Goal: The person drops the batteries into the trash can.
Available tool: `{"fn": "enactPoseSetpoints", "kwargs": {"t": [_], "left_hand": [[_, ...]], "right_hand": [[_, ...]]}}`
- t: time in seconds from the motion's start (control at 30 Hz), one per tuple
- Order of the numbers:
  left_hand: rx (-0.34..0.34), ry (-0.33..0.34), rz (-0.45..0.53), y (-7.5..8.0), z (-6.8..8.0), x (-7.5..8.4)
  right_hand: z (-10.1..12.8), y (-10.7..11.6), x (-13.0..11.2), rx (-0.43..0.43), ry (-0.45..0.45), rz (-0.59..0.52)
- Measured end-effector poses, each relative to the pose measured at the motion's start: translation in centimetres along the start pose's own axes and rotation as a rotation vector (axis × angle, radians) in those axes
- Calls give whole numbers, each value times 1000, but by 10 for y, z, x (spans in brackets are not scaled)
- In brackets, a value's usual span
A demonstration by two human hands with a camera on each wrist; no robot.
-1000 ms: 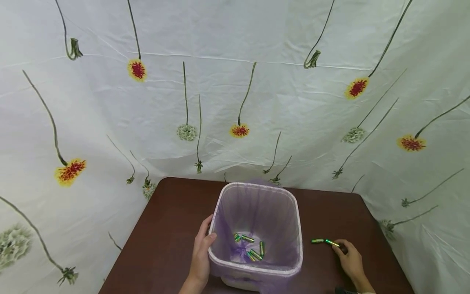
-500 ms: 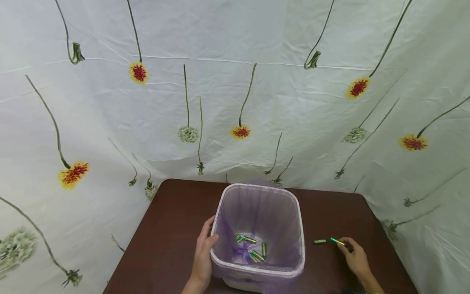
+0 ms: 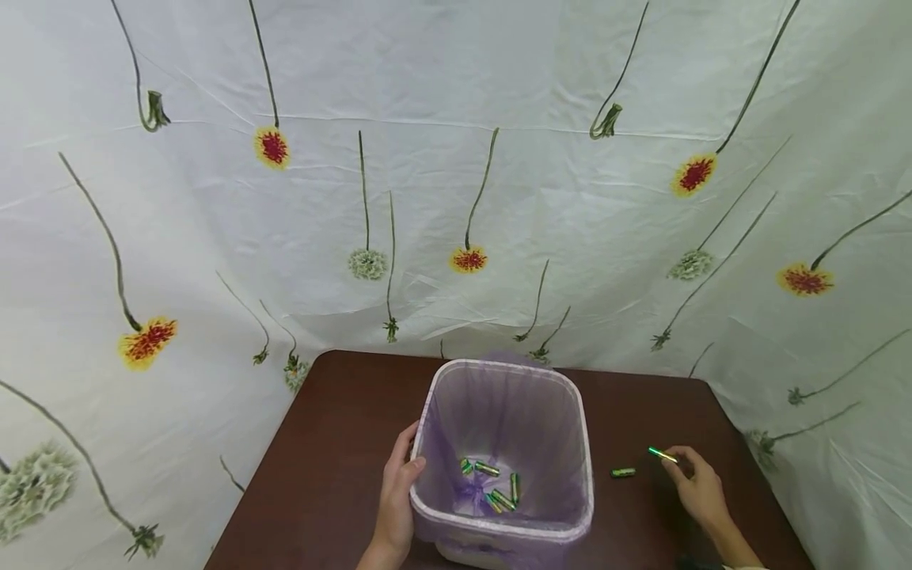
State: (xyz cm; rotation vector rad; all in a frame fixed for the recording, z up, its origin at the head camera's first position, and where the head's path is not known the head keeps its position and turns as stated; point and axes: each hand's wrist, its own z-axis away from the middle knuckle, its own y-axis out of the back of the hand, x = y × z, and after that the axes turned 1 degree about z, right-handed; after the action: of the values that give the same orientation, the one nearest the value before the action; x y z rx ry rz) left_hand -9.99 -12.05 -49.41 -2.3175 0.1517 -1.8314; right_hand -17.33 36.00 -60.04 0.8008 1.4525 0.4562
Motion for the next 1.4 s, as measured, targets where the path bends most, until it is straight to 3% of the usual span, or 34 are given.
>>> {"fn": "enactPoseSetpoints", "kwargs": {"t": [0.3,0.73,0.97,1.4], "left_hand": [[12,-3,0,1,1,-1],[-18,-14,-17,1,-1,1],[-31,-45,-40,2,-2,3],[-54,-96,-229,12,-9,9]], "right_hand": [[-5,10,-14,6,113,3],[-16,20,-58,74,285,-46],[-22,32,-89,56,334,-53],[-19,37,-161,7,465,-134]]}}
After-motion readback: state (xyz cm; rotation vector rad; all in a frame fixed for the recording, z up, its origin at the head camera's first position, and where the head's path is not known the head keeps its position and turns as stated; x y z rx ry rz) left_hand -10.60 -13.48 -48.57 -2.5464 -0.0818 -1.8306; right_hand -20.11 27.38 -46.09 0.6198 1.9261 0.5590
